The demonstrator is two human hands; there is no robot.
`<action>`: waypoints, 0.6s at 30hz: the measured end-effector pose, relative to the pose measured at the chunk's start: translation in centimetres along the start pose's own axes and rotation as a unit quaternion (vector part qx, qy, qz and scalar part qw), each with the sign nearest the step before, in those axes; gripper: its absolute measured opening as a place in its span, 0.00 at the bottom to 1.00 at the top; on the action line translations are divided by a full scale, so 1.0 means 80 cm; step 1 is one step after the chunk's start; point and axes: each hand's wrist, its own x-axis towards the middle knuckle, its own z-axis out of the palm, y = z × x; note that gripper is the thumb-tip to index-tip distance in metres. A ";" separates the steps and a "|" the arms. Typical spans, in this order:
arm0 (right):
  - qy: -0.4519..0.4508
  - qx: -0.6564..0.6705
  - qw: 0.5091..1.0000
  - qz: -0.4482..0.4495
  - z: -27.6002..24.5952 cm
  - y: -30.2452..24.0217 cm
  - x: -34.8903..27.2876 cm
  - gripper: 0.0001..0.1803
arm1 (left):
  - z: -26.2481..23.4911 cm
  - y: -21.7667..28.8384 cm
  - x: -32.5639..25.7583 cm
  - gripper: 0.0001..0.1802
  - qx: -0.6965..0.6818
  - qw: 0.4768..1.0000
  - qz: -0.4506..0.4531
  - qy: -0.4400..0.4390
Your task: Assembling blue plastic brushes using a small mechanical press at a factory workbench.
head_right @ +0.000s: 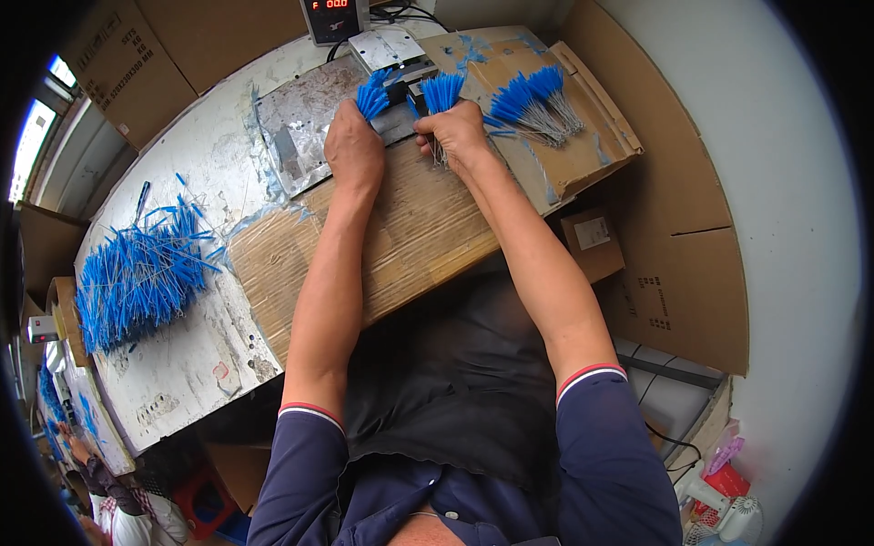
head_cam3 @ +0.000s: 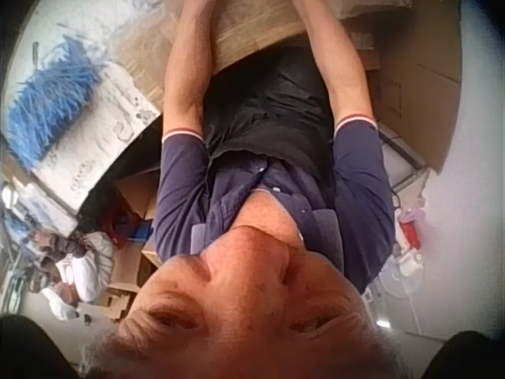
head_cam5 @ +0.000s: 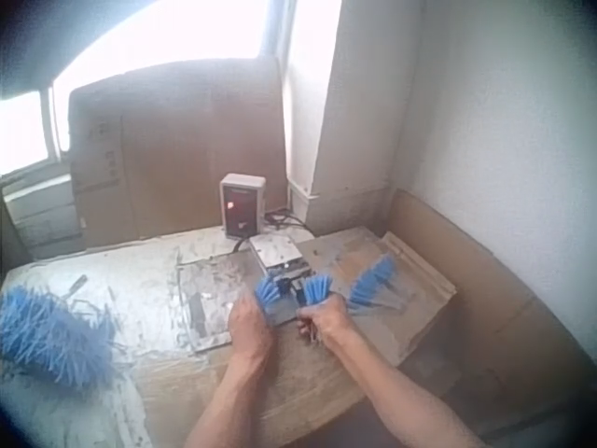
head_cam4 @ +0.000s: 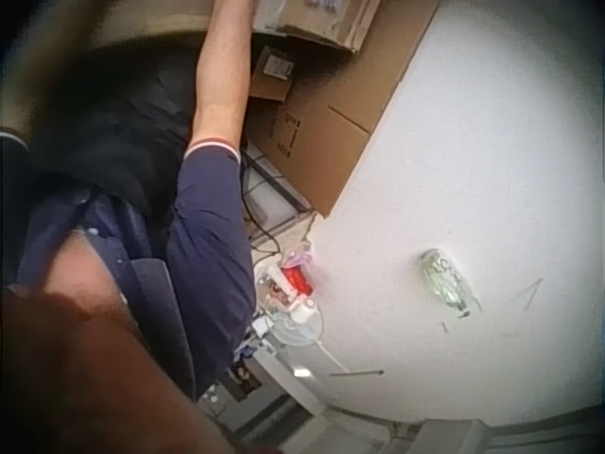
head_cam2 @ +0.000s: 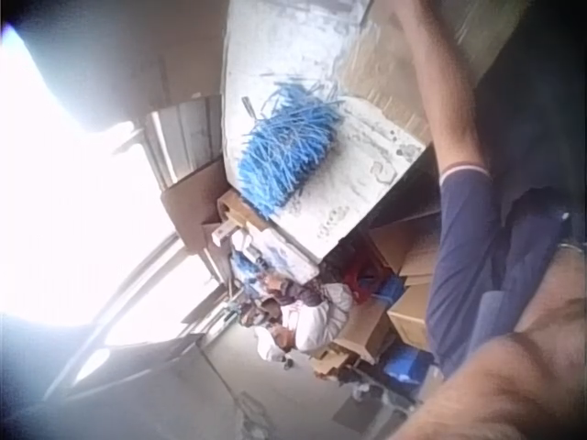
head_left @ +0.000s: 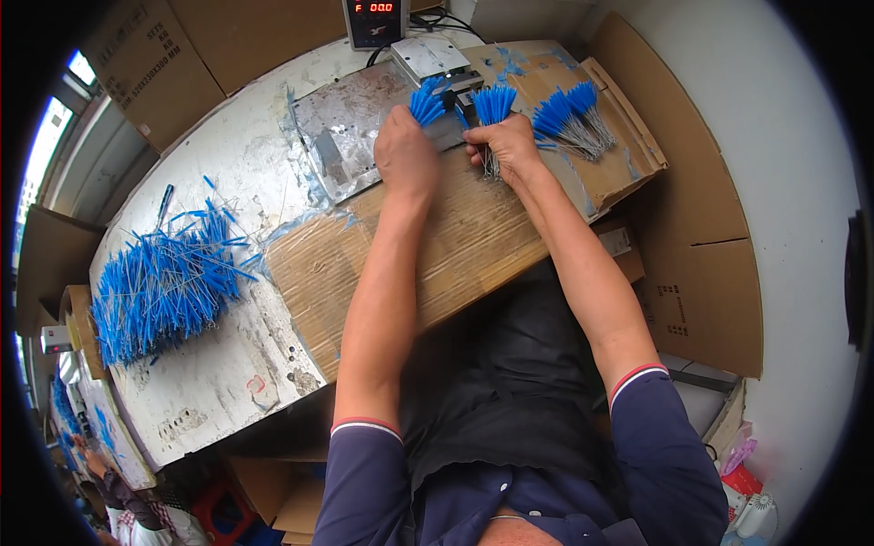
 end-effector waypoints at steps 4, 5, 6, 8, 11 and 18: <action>0.020 -0.004 1.000 0.002 0.006 0.002 0.017 0.07 | 0.001 -0.003 0.002 0.09 -0.023 0.999 -0.039 0.013; 0.032 -0.010 0.999 0.000 0.008 0.003 0.021 0.07 | 0.001 -0.003 0.001 0.09 -0.029 0.999 -0.039 0.018; 0.045 -0.017 0.999 -0.001 0.009 0.004 0.025 0.07 | 0.002 -0.003 0.001 0.10 -0.035 0.998 -0.039 0.022; 0.054 -0.019 0.998 -0.009 0.011 0.003 0.030 0.07 | 0.002 -0.002 0.003 0.08 -0.028 0.999 -0.038 0.025; 0.065 -0.029 0.997 -0.013 0.015 0.002 0.034 0.07 | 0.005 -0.006 0.006 0.10 -0.016 0.999 -0.038 0.032; 0.073 -0.021 0.997 -0.002 0.016 -0.001 0.030 0.07 | 0.002 0.006 0.006 0.09 -0.011 0.999 -0.009 0.044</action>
